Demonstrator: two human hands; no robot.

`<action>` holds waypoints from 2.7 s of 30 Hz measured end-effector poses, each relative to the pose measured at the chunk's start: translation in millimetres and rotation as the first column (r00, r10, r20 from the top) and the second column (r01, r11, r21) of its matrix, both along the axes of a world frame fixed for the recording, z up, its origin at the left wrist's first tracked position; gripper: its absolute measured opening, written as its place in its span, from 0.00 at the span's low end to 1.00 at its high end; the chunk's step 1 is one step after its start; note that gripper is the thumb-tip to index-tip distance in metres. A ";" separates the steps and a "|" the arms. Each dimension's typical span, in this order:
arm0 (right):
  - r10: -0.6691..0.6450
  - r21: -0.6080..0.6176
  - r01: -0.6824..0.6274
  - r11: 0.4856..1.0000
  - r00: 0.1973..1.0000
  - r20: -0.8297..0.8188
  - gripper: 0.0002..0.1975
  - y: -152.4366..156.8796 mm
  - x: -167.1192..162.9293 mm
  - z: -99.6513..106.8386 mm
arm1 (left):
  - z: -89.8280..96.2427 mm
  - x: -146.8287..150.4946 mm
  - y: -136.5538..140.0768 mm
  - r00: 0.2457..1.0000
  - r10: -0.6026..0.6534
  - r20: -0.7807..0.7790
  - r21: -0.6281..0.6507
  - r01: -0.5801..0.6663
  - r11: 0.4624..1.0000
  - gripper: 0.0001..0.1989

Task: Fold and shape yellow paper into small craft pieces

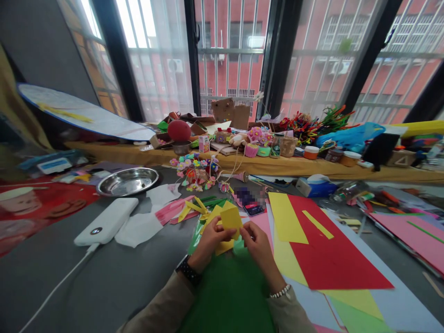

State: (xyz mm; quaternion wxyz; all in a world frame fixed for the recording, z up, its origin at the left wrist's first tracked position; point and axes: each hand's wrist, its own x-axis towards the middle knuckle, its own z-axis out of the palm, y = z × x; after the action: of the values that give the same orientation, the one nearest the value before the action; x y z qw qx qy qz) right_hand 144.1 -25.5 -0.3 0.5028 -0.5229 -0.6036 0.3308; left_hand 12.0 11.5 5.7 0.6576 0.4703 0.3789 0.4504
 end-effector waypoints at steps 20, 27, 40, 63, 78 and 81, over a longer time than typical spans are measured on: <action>0.026 0.007 -0.028 1.000 0.978 0.209 0.13 -0.2 -3.9 -0.1 | -2.8 1.5 -1.8 0.995 0.073 0.067 0.104 -0.080 0.991 0.22; 0.075 -0.014 -0.073 0.997 0.980 0.185 0.12 -1.4 -8.6 1.3 | -0.8 0.6 -1.7 0.988 0.148 0.036 0.105 -0.150 0.983 0.22; 0.188 -0.054 -0.184 0.981 0.978 0.092 0.10 -4.3 -7.3 6.0 | 3.4 -1.0 -4.9 0.986 0.123 0.111 0.098 -0.134 0.986 0.21; 0.102 -0.051 -0.101 0.994 0.995 0.014 0.13 -0.2 2.1 3.9 | -1.2 1.8 -1.9 0.989 0.049 0.140 0.117 -0.066 0.991 0.21; 0.105 -0.051 -0.107 0.993 0.993 -0.046 0.10 -0.1 13.7 7.2 | 3.4 -8.5 3.5 0.947 0.246 0.209 -0.075 -0.235 0.969 0.14; 0.015 -0.026 -0.018 1.000 0.996 -0.084 0.11 1.0 13.1 6.6 | 2.1 -7.0 3.0 0.968 0.185 0.167 -0.048 -0.180 0.983 0.14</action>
State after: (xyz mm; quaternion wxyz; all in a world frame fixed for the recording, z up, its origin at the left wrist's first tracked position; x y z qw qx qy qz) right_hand 157.2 -24.6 6.4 0.5179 -0.5102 -0.5819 0.3645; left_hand 5.0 14.5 7.7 0.6509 0.3824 0.3699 0.5415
